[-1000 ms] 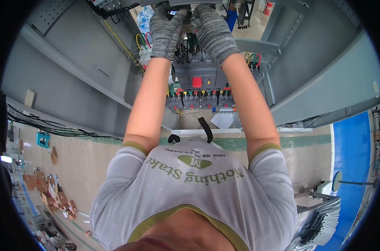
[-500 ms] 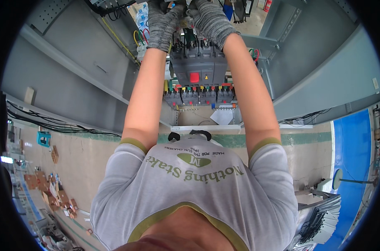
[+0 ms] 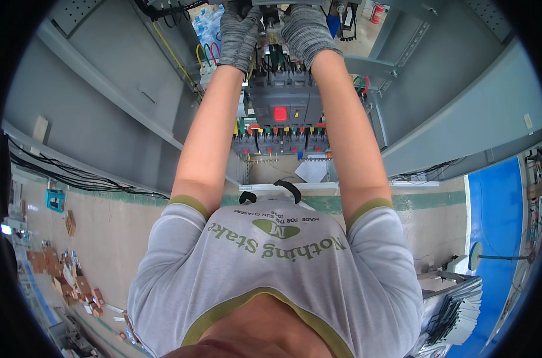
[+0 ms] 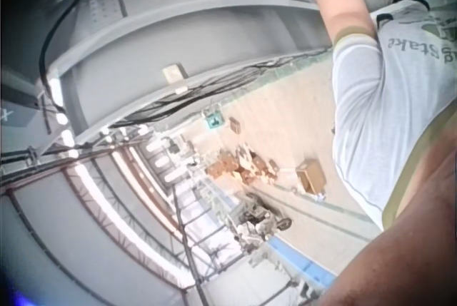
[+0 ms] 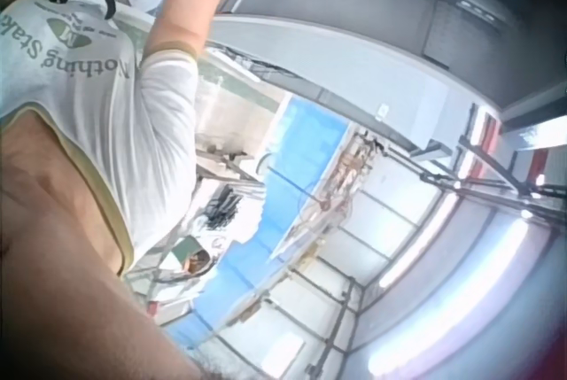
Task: The person works inside an open electrical cabinet, using a screwdriver to connect and tighten wires at various terminals and components. The hands repeatedly reach into the panel to adjust connections and organize wiring.
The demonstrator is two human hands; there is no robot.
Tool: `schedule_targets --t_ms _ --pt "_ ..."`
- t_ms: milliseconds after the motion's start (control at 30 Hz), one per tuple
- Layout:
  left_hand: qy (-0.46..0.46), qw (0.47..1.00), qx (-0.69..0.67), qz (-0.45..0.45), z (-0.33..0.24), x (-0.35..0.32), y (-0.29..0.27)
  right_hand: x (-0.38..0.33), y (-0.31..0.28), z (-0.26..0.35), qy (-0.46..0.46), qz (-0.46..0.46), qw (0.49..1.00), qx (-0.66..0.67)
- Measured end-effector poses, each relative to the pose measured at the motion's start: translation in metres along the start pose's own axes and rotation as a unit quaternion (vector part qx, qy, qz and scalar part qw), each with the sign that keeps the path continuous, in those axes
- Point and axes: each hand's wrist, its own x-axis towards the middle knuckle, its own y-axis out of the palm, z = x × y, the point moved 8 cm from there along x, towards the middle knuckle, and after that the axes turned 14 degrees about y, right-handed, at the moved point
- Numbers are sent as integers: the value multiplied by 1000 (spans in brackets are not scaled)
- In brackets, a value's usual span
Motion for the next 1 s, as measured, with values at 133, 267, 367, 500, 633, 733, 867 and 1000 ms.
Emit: schedule_targets --t_ms 133,267,367,500,633,733,867,1000 --pt "10 993 118 17 3 1 -4 -4 -3 -9 5 -23 1000 -4" --pt "-19 993 110 34 12 0 -12 -16 -19 -8 103 20 990 93" --pt "-9 992 116 42 11 0 -9 -19 -24 -8 89 -33 979 182" --pt "20 988 153 15 22 2 -17 -24 -33 10 147 -39 982 115" --pt "41 981 191 2 20 1 -18 -32 -42 31 183 -61 979 64" --pt "12 997 67 -31 30 0 -14 -29 -30 24 153 -109 980 60" --pt "34 988 148 -15 25 -1 -14 -23 -13 4 143 -182 973 18" --pt "28 995 93 -28 34 -1 -15 -45 -42 31 182 -213 953 115"
